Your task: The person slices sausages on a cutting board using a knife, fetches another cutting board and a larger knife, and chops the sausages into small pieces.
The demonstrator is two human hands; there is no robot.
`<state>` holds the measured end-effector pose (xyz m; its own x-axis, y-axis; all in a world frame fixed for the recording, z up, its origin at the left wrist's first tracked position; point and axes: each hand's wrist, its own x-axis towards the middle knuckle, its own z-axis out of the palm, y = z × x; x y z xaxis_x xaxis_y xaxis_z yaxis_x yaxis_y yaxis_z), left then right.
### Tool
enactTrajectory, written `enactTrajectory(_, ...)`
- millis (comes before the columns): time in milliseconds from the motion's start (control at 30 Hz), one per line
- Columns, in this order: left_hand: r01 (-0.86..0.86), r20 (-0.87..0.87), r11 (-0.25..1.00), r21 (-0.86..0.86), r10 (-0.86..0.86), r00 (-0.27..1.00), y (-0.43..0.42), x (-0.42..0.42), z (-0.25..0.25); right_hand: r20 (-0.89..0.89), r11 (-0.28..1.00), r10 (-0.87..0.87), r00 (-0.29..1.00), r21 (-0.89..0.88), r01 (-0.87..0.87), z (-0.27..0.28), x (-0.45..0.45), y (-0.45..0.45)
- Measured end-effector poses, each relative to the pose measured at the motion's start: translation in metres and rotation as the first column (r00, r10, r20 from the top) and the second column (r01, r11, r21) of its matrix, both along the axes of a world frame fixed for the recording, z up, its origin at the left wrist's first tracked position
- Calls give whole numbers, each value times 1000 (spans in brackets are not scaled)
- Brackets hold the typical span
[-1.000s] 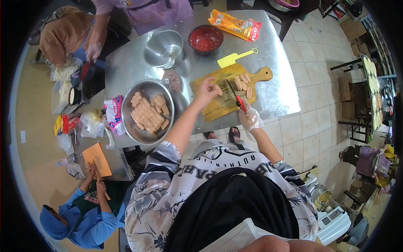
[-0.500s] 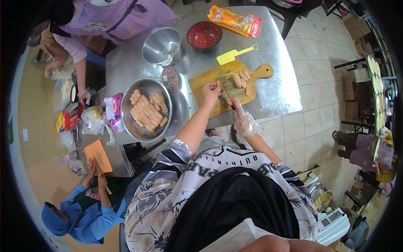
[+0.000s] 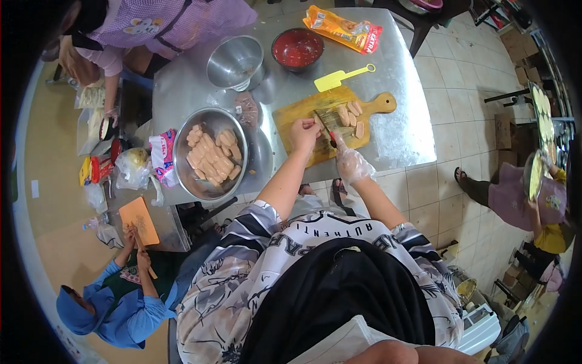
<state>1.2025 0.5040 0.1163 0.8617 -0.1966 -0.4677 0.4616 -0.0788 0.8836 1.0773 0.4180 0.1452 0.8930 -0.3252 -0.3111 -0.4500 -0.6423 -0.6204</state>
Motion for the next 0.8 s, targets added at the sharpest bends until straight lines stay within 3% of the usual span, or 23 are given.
enactTrajectory(200, -45, 62, 998, -41, 47, 997, -2, -5, 0, -30, 1000, -18, 999, 3, 18, -5, 1, 8)
enactTrajectory(300, -49, 30, 999, -10, 50, 998, -3, -6, 5, -169, 1000, -3, 986, -11, 1, 12, -13, 10)
enactTrajectory(367, -92, 24, 992, -85, 94, 995, -2, -6, -1, -273, 999, 6, 962, -41, -17, 19, -27, 10)
enactTrajectory(600, -116, -14, 990, -83, 115, 993, -1, -5, -5, -198, 1000, -2, 980, -16, -1, 15, -55, 1)
enactTrajectory(667, -107, -13, 994, -38, 107, 994, -1, -6, -4, -94, 999, -13, 996, -51, 8, 12, -53, 0)
enactTrajectory(800, -146, -11, 989, -36, 146, 989, -2, -8, -2, -70, 995, 5, 998, -97, -12, 11, -32, 2)
